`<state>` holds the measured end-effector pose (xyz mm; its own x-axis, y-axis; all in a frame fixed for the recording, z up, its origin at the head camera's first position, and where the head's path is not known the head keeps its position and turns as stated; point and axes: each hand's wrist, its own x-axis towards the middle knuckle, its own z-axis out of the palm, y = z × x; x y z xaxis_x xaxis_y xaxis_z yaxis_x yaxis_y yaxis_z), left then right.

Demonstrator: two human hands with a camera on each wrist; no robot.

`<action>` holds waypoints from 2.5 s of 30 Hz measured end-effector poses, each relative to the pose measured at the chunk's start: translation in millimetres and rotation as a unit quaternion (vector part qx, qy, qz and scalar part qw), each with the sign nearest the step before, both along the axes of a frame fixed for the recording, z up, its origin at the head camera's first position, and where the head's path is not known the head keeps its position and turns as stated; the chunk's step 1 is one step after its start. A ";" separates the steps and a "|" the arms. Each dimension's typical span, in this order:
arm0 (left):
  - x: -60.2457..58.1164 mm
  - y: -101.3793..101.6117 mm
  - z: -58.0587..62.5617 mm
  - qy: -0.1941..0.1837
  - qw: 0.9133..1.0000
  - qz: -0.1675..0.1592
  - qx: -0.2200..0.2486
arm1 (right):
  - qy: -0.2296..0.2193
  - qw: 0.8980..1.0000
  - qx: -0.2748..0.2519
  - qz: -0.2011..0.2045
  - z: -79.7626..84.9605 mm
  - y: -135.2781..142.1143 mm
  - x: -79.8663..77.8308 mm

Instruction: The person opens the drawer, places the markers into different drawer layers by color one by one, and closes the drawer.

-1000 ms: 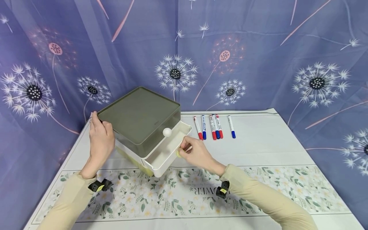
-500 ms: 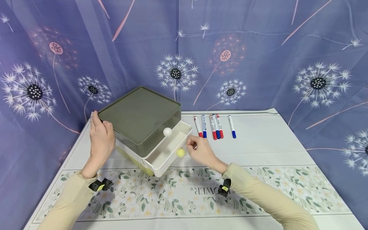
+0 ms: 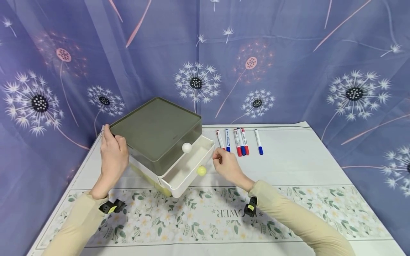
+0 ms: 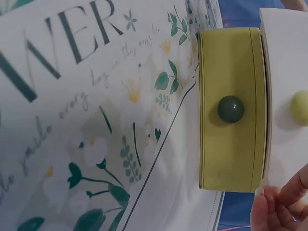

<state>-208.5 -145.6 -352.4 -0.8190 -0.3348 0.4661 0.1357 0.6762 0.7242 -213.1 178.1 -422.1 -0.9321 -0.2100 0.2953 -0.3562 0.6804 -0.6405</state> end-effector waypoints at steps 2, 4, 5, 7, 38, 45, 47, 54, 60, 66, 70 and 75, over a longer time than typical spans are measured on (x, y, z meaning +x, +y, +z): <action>-0.2 -0.3 0.2 0.001 1.000 0.000 -0.001 | 0.004 1.000 0.006 -0.002 -1.1 0.4 -2.8; 0.0 -0.4 0.5 0.002 1.000 0.000 -0.002 | 0.008 1.000 0.010 -0.004 -2.0 0.8 -6.2; 0.1 -0.5 0.3 0.003 1.000 0.000 -0.002 | 0.010 1.000 0.014 -0.006 -2.7 1.1 -8.1; 0.1 -0.8 0.0 0.003 1.000 0.001 -0.003 | 0.010 1.000 0.025 -0.011 -4.9 2.5 -11.6; 1.1 -1.4 -1.8 -0.012 1.000 -0.010 0.003 | 0.006 0.994 0.084 -0.076 -34.8 15.1 -44.9; 0.9 -1.1 -1.6 -0.004 1.000 -0.003 -0.001 | 0.006 0.991 0.104 -0.083 -38.1 16.7 -48.7; 0.6 -1.1 -1.7 -0.003 1.000 -0.003 -0.001 | 0.007 0.990 0.112 -0.087 -38.8 17.1 -50.1; -1.0 -1.1 -2.0 0.002 1.000 -0.004 -0.001 | 0.009 0.986 0.134 -0.103 -39.6 19.7 -54.4; -1.3 -1.9 -2.7 0.006 1.000 -0.004 -0.001 | 0.000 0.986 0.134 -0.103 -38.5 23.6 -58.1; -0.3 -1.5 -2.7 0.005 1.000 -0.002 0.000 | -0.027 0.986 0.132 -0.097 -38.1 26.8 -61.3; -0.4 -1.2 -2.6 0.003 1.000 -0.006 -0.004 | -0.048 0.984 0.143 -0.097 -38.7 27.5 -61.3; -0.6 -1.8 -2.6 -0.003 1.000 -0.009 0.000 | -0.052 0.982 0.156 -0.096 -35.8 26.0 -62.6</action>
<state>-209.0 -147.4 -355.0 -0.8279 -0.3195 0.4610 0.1437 0.6737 0.7249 -275.7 204.1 -457.9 -0.9851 -0.0931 0.1449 -0.1462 0.8969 -0.4173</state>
